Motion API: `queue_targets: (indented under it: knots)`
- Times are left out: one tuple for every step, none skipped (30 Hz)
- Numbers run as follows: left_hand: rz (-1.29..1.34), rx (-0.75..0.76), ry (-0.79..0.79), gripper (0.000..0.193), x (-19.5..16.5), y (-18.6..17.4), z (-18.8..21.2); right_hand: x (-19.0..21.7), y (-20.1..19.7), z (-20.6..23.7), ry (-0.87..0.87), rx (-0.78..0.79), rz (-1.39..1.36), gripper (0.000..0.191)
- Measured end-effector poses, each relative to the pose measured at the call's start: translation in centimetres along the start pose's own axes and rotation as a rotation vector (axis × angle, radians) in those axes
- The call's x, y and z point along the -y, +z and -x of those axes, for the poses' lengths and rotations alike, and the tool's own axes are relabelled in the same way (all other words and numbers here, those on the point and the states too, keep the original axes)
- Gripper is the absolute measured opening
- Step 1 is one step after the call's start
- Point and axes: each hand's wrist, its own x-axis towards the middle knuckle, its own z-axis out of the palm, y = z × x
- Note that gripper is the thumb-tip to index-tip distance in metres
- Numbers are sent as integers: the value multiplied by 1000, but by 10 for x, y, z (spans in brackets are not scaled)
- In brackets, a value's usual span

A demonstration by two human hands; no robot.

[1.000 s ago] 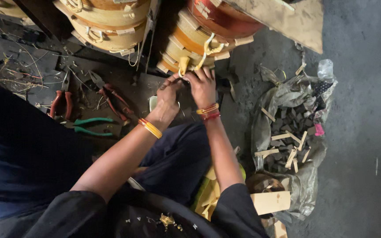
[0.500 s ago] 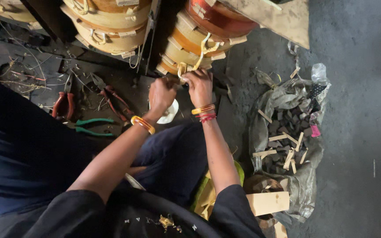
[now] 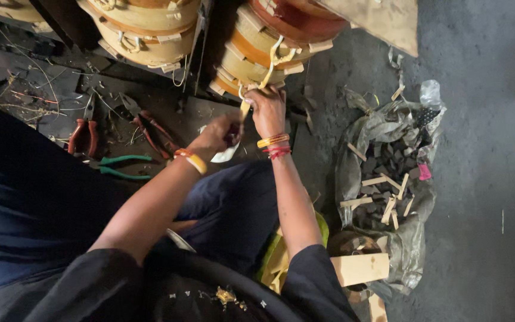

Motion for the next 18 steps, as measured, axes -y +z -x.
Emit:
queue_targets:
  knots:
    - [63,109,-150,31,3,-1,1,0,0,0,2,13,14,20]
    - [124,216,-305,34,5,-3,2,0,1,0,8,26,25,20]
    - [24,17,-17,35,6,-2,5,0,1,0,20,38,37,19]
    - [-77,-181,266,36,6,1,9,1,1,0,14,22,46,17]
    - [-179,-379,548,38,6,3,14,1,2,0,10,10,54,16]
    - [-274,-385,621,32,4,6,18,1,2,0,1,-4,63,15]
    - [-367,-390,700,27,-1,9,21,1,2,0,4,6,72,15]
    - [-460,-393,781,25,-6,12,22,1,2,0,3,14,82,15]
    - [-603,-372,801,27,-10,16,23,0,2,1,3,21,91,15]
    - [-746,-350,817,30,-13,19,21,-1,2,1,6,25,82,15]
    - [-889,-325,829,35,-15,21,20,-2,2,2,12,29,74,15]
    - [-924,-356,785,35,-14,21,19,-3,2,2,20,35,65,15]
    - [-959,-386,741,34,-13,20,18,-4,2,3,34,24,30,14]
    - [-993,-416,698,34,-10,18,18,-5,3,4,45,12,-4,12]
    - [-955,-399,709,34,-6,16,18,-6,3,5,57,2,-39,11]
    - [-918,-384,716,34,-2,13,19,-7,4,7,42,-14,-50,10]
    - [-882,-371,727,35,1,11,20,-7,4,8,26,-32,-62,10]
    - [-875,-372,677,33,3,9,21,-8,3,10,11,-52,-76,10]
